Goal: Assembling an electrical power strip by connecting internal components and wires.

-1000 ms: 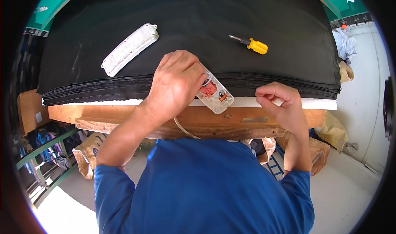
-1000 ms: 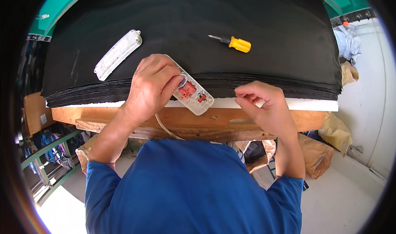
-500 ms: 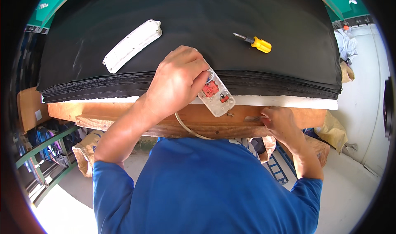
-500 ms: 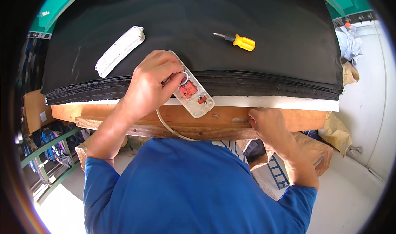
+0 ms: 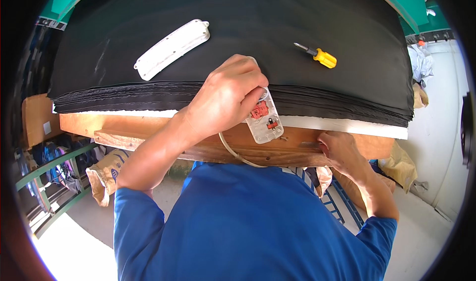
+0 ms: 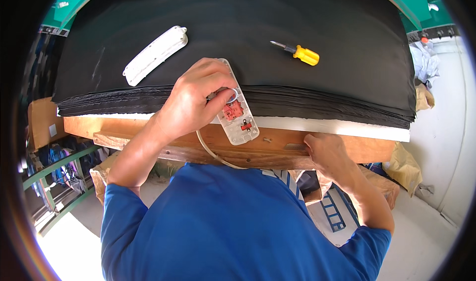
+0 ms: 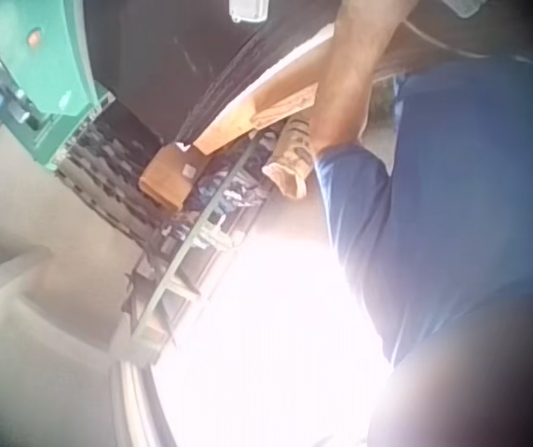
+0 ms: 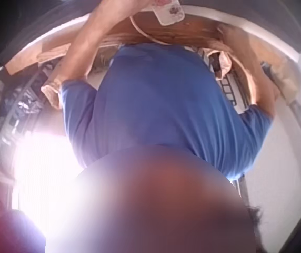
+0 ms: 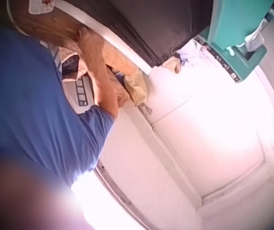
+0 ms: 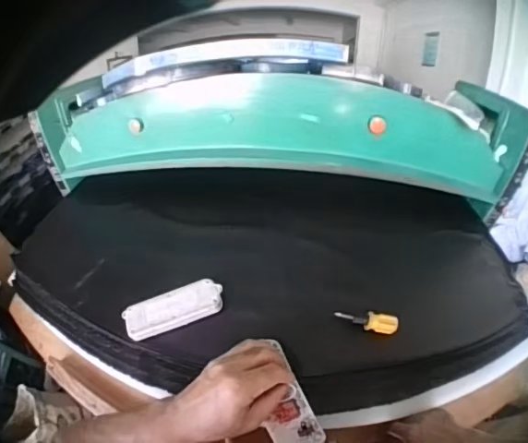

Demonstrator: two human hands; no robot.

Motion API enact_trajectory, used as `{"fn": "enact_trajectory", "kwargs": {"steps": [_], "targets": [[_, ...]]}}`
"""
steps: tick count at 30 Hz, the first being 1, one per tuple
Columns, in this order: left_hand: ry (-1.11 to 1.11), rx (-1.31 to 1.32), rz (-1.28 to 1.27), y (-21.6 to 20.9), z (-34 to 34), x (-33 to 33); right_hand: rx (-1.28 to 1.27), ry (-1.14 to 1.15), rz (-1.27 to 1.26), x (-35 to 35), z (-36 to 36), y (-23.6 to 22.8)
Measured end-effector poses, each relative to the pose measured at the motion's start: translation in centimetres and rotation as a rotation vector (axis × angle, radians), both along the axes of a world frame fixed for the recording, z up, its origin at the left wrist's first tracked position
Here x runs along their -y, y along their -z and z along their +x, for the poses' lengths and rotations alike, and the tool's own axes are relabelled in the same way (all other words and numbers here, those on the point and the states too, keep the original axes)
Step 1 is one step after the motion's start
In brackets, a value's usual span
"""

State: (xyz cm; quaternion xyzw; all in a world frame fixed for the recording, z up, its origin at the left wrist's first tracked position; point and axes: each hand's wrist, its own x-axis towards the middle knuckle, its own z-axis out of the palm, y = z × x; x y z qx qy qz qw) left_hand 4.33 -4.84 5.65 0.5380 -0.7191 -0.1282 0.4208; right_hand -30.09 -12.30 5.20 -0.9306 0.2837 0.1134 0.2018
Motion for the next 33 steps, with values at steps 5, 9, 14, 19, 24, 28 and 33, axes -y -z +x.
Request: {"fn": "enact_trajectory", "kwargs": {"steps": [5,9,14,19,24,28,33], "targets": [[0.073,-0.021,0.034,-0.4,0.8,0.1,-0.033,-0.029,0.021,0.1,-0.3,0.2],[0.122,0.033,0.082,-1.2,1.9,0.8,-0.071,0.007,0.026,-0.1,0.3,-0.8],[0.235,0.155,0.117,-1.2,2.6,2.3,0.204,0.084,0.089,-1.6,3.2,-4.6],[0.232,0.1,0.158,-0.8,2.5,2.8,0.573,0.231,0.138,-2.0,6.3,-4.9],[0.228,0.069,0.18,-0.9,2.6,3.4,0.643,0.105,-0.056,-1.8,10.5,-4.4],[0.264,0.078,0.21,-1.0,2.9,3.8,0.636,-0.063,-0.27,-1.5,11.5,-4.9],[0.286,0.106,0.252,-1.4,2.9,4.2,0.578,-0.149,-0.327,-1.0,11.7,-5.7]]}}
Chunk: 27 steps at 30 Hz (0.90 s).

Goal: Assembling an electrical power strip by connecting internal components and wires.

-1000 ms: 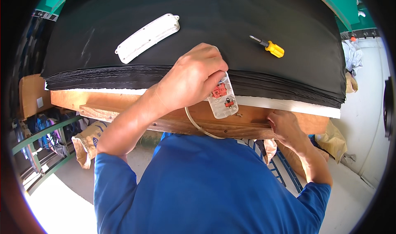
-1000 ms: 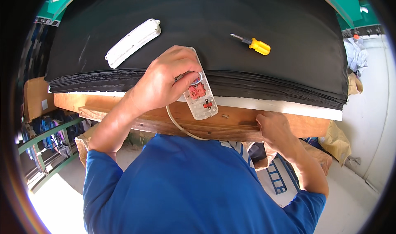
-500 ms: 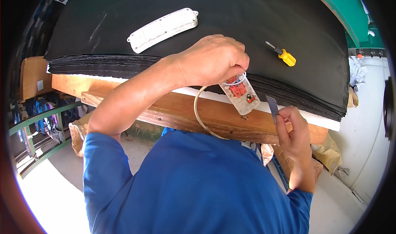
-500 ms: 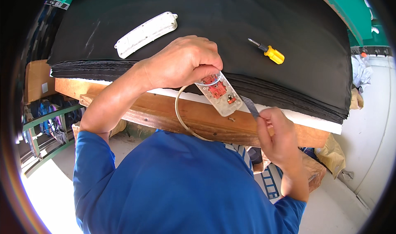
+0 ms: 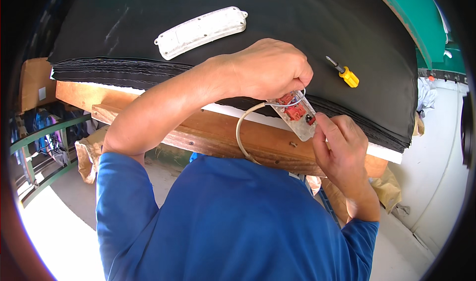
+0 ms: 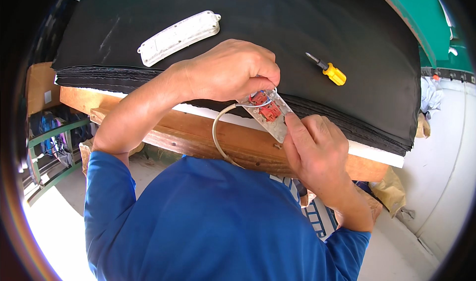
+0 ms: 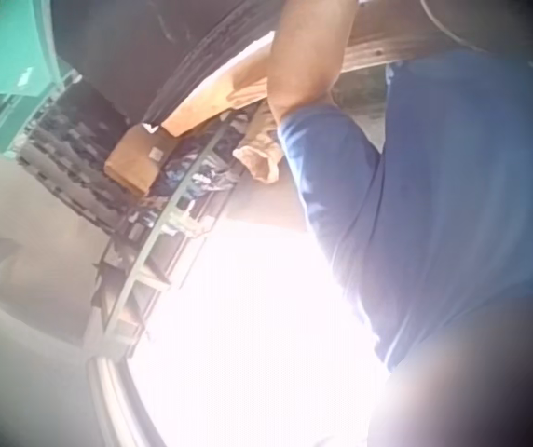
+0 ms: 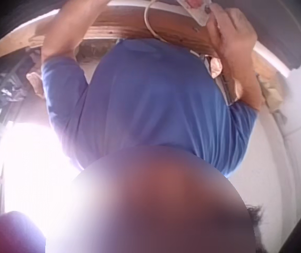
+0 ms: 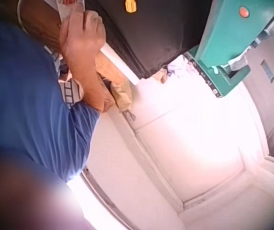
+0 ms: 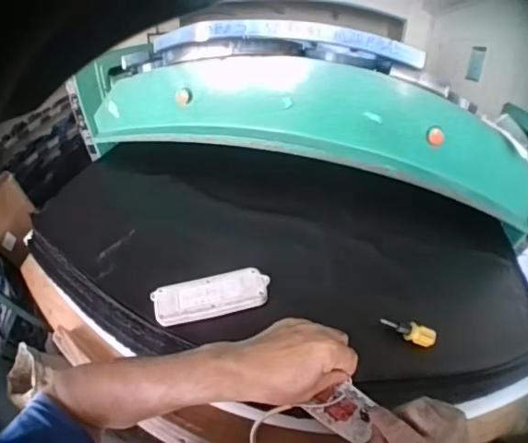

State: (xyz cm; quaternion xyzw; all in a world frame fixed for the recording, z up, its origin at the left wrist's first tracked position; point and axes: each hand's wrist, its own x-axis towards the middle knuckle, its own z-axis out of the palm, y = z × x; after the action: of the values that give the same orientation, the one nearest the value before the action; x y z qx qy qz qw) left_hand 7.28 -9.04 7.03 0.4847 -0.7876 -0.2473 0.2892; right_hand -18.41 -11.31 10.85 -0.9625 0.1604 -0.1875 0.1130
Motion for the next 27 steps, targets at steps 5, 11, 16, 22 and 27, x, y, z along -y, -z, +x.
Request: {"fn": "enact_trajectory", "kwargs": {"steps": [5,11,16,22,27], "targets": [[-0.008,0.009,0.079,-0.2,-0.3,0.3,-0.054,-0.002,0.013,0.3,0.3,-1.0],[-0.058,-0.074,-0.094,1.2,-0.3,-0.4,0.023,-0.043,0.058,0.5,-0.5,-2.5],[-0.095,-0.263,-0.152,2.7,-0.5,-1.1,0.119,0.056,0.137,0.8,-1.0,0.0],[-0.119,-0.356,-0.14,2.8,-0.5,-1.4,0.153,0.006,0.144,0.6,-0.7,0.9],[-0.124,-0.344,-0.114,2.8,-0.4,-1.5,0.159,0.026,0.203,0.5,-0.7,1.3]]}}
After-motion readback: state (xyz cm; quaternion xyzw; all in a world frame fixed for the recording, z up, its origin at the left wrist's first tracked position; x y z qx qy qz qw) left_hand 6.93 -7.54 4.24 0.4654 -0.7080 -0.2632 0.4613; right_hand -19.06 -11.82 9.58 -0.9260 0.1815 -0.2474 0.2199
